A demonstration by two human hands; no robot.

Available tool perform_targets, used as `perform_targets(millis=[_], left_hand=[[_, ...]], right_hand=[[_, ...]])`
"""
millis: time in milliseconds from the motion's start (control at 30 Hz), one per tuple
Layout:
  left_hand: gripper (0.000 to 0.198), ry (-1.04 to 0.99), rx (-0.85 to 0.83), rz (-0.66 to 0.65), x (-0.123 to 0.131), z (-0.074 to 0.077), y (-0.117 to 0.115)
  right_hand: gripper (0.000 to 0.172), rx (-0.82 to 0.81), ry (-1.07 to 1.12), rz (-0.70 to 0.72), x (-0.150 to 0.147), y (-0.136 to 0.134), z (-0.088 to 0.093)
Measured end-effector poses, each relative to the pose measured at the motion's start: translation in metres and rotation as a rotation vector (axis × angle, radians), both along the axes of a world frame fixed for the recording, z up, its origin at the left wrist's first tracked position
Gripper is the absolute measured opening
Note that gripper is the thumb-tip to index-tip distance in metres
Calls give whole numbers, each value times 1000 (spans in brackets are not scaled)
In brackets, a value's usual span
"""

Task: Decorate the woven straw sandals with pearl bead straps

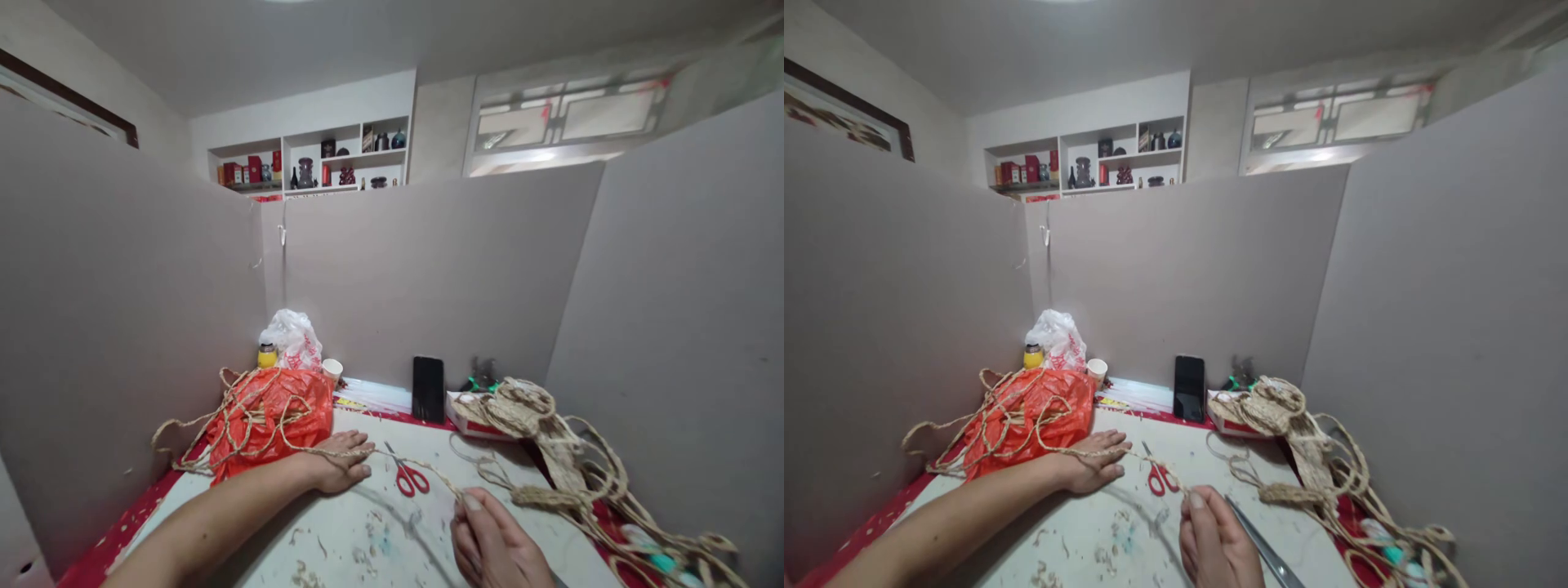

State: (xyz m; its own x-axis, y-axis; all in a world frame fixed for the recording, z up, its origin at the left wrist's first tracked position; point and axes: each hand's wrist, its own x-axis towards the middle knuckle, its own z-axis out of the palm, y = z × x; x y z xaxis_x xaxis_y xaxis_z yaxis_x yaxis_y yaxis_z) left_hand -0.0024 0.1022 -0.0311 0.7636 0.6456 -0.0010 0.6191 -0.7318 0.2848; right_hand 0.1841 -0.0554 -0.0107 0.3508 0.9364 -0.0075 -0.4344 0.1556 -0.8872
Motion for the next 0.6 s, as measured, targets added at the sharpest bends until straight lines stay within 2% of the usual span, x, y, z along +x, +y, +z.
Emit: perform_targets(millis=[167, 333, 400, 467, 533, 600], left_hand=[[64, -15, -89, -165, -42, 2, -55], [60, -20, -172, -246, -71, 26, -106], [47, -64, -157, -252, -68, 37, -118], [41, -86, -110, -220, -54, 43, -125], [43, -79, -42, -212, -33, 41, -127], [50, -75, 20, -208, -8, 31, -123]], right_hand=[[43, 48, -83, 44, -4, -4, 4], [41, 48, -103, 55, -5, -6, 2], [40, 54, -106, 57, -5, -6, 1], [40, 63, -105, 66, -5, -7, 1], [39, 64, -91, 75, -5, -8, 2], [39, 62, -57, 79, -4, -9, 2]])
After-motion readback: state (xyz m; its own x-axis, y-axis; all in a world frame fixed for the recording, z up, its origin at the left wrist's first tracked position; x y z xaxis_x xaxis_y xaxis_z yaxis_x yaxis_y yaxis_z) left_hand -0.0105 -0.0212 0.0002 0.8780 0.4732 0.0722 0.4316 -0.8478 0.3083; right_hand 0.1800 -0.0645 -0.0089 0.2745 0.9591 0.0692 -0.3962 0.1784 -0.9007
